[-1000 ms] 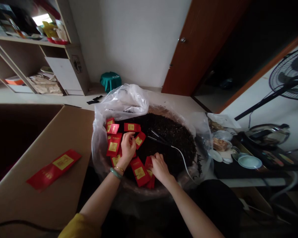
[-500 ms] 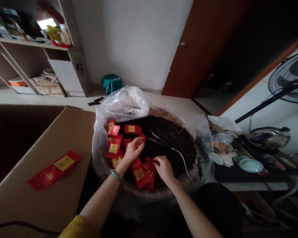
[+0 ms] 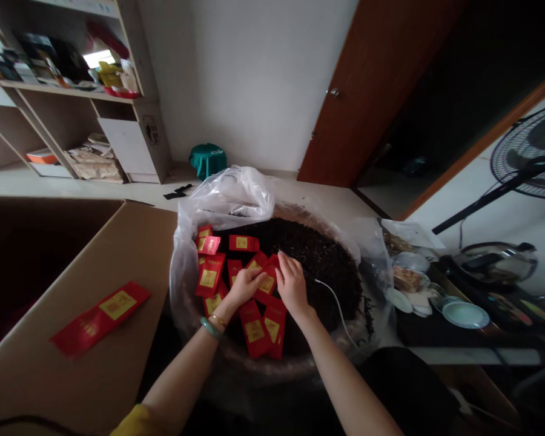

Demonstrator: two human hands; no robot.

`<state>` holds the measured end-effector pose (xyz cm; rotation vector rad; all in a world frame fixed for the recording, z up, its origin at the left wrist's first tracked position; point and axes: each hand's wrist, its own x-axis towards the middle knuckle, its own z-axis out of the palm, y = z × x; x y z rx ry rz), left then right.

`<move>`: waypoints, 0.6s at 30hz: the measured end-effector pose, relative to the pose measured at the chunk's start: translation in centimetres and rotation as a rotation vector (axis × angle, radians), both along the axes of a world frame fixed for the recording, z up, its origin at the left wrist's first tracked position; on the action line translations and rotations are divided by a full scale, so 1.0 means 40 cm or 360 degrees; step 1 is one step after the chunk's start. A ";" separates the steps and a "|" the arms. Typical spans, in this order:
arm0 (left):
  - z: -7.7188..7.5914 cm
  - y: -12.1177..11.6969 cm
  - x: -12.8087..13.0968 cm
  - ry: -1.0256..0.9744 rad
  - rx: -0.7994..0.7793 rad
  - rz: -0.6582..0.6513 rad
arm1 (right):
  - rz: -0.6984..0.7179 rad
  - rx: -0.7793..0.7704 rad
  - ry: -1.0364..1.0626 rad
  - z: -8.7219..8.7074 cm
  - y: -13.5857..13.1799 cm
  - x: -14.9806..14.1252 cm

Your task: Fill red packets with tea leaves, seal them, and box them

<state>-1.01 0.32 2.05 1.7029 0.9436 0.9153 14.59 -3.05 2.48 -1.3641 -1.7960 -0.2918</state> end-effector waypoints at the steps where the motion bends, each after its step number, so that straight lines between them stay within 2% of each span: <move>1: 0.001 0.000 0.000 -0.0027 -0.0019 0.0020 | 0.0010 0.0038 -0.0004 -0.006 0.002 -0.005; 4: 0.000 0.001 0.000 -0.0054 -0.0032 0.0067 | 0.0038 0.0104 0.0045 -0.005 -0.002 -0.009; 7: -0.006 0.001 0.000 0.0021 0.0038 0.0098 | -0.0041 0.0055 0.0116 0.016 -0.009 -0.005; 10: -0.012 -0.001 0.000 0.0197 0.0186 0.0111 | -0.0047 -0.0169 0.0123 0.045 -0.008 0.004; 13: -0.012 -0.001 -0.002 0.0329 0.0263 0.0180 | 0.0113 -0.0416 0.0192 0.069 -0.002 0.018; 15: -0.010 0.000 -0.004 0.0390 0.0271 0.0200 | 0.0218 -0.0617 0.0324 0.078 0.001 0.028; 18: -0.004 -0.001 -0.008 0.0484 0.0310 0.0117 | 0.0411 -0.0971 0.0615 0.080 0.003 0.044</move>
